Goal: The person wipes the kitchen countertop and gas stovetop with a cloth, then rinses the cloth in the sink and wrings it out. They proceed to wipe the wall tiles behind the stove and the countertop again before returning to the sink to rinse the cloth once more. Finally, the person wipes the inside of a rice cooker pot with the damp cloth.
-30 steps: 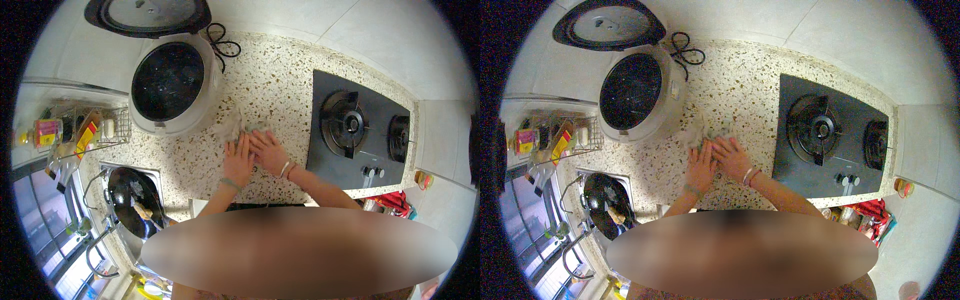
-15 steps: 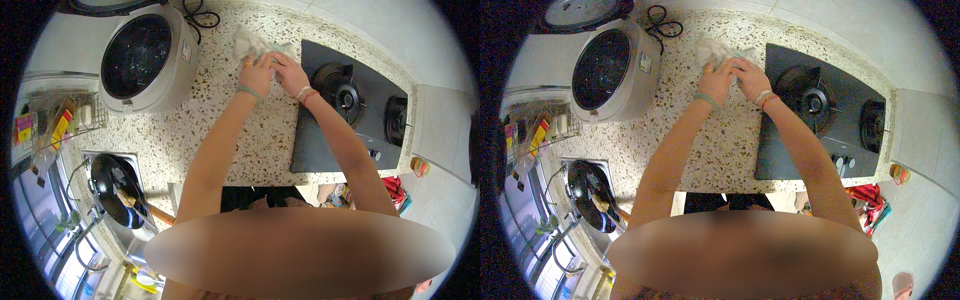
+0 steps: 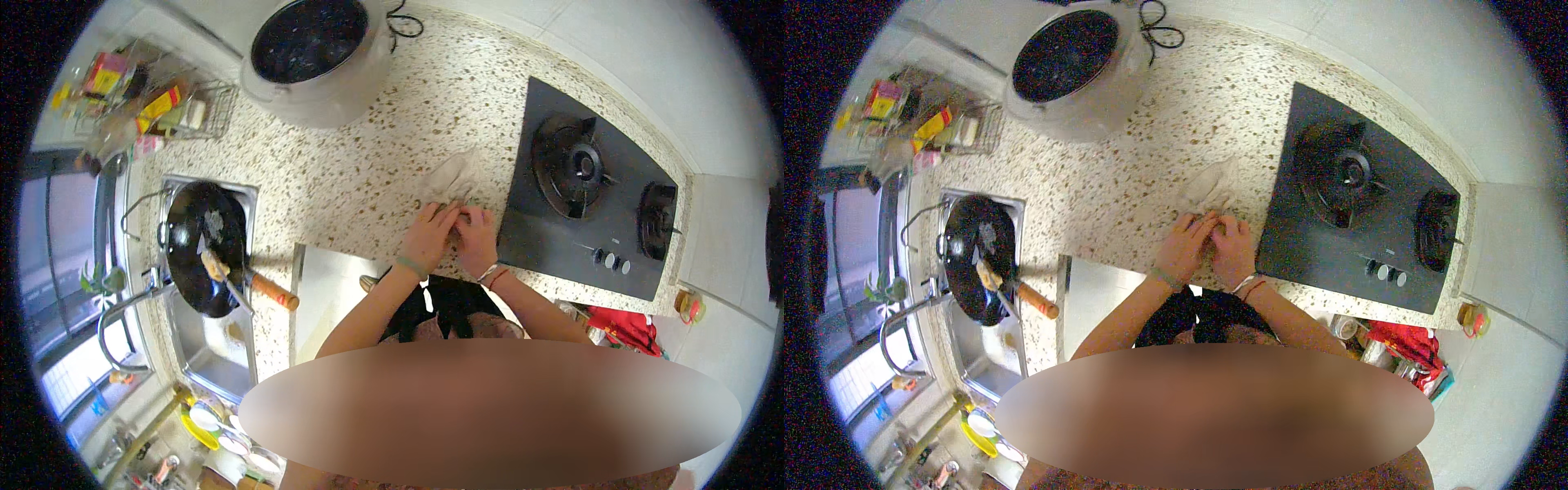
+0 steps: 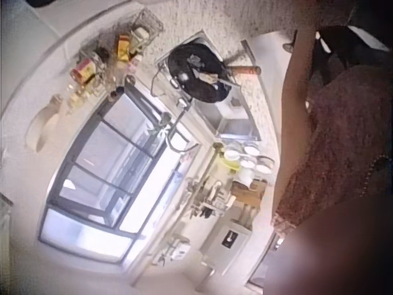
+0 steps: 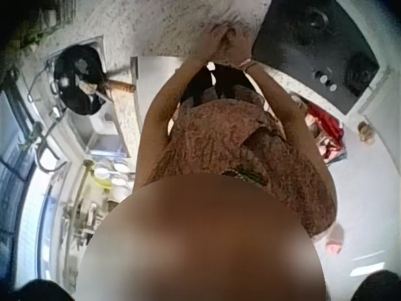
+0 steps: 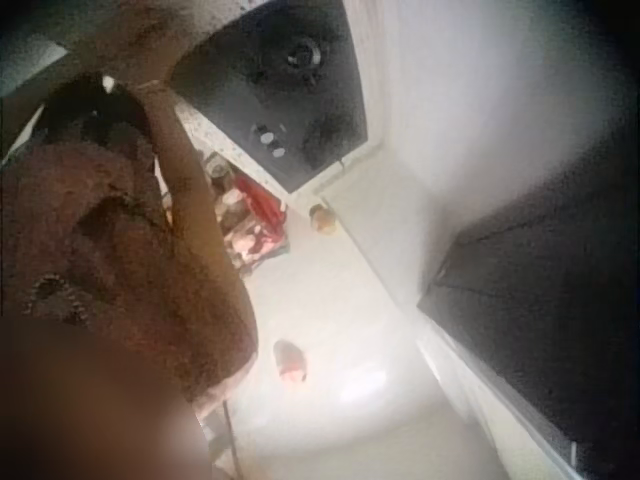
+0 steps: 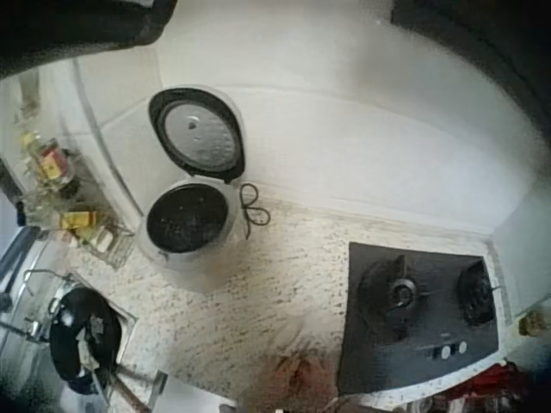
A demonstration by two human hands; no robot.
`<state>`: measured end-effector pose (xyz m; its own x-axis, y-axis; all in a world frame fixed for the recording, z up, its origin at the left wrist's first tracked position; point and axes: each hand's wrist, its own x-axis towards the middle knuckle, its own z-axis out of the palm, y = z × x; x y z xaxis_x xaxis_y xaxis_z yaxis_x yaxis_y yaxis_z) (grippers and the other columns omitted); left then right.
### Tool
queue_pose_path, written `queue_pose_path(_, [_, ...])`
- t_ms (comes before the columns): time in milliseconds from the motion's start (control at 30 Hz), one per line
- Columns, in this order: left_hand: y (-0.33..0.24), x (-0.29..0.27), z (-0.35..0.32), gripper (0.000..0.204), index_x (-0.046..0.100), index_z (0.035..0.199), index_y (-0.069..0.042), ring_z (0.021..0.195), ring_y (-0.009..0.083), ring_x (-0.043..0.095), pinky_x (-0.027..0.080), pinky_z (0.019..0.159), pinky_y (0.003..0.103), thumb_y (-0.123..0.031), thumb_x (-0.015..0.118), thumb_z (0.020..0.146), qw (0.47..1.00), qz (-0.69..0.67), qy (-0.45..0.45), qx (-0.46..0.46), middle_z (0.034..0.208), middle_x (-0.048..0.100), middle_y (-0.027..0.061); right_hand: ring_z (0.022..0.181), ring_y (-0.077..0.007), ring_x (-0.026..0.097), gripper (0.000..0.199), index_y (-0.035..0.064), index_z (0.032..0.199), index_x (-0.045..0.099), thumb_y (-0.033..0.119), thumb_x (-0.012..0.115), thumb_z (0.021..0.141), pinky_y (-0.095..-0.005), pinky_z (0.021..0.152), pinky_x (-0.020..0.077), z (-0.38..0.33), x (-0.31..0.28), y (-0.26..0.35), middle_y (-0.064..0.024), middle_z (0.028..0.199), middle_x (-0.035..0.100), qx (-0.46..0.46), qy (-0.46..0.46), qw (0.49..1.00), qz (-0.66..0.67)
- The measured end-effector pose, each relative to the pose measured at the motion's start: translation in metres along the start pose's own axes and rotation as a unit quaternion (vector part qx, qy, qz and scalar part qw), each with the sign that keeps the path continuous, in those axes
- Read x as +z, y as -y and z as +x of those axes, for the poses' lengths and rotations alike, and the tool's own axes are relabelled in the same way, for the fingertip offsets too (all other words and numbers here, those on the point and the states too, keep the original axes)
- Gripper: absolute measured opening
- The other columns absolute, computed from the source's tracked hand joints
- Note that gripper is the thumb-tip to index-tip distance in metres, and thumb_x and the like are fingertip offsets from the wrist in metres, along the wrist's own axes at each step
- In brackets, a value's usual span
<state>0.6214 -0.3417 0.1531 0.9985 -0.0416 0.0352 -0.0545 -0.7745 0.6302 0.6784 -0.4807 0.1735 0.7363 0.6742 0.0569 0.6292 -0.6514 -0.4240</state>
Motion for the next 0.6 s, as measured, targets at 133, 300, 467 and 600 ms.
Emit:
queue_pose_path(133, [0.021,-0.027,-0.069,0.049,0.047,0.131,-0.008,0.118,0.0340,0.046,0.041,0.100,0.041,-0.004,0.052,0.082,0.994,0.002,-0.016,-0.104,0.134,0.051,0.0057,0.105,-0.0345,0.048,0.035,0.0043,0.103,0.062,0.005,0.062,0.068,-0.0424,0.091,0.0429,-0.006,0.036,0.055,-0.0125,0.118,0.050,-0.068,0.029,0.996,0.040])
queue_pose_path(300, [0.052,-0.047,-0.148,0.047,0.051,0.127,-0.009,0.117,0.0331,0.048,0.042,0.099,0.040,0.002,0.051,0.081,0.971,0.084,-0.140,-0.173,0.131,0.053,0.0043,0.103,-0.0336,0.049,0.032,0.0061,0.099,0.065,0.003,0.060,0.067,-0.0419,0.090,0.0428,-0.001,0.077,0.128,-0.0109,0.116,0.051,-0.161,0.048,0.983,0.069])
queue_pose_path(467, [0.067,-0.046,-0.236,0.040,0.055,0.115,-0.006,0.105,0.0354,0.053,0.046,0.088,0.044,0.006,0.052,0.077,0.919,0.005,-0.236,-0.316,0.107,0.060,0.0133,0.098,-0.0329,0.049,0.028,0.0104,0.092,0.067,-0.001,0.058,0.068,-0.0412,0.088,0.0428,-0.009,0.116,0.191,-0.0096,0.103,0.055,-0.296,0.100,0.944,0.102])
queue_pose_path(600, [0.045,-0.067,-0.329,0.034,0.059,0.110,-0.008,0.103,0.0351,0.053,0.043,0.089,0.044,0.003,0.055,0.077,0.866,-0.087,-0.282,-0.403,0.106,0.061,0.0134,0.097,-0.0336,0.049,0.031,0.0117,0.097,0.066,-0.003,0.052,0.074,-0.0416,0.086,0.0433,-0.066,0.127,0.267,-0.0104,0.100,0.056,-0.284,0.154,0.926,0.193])
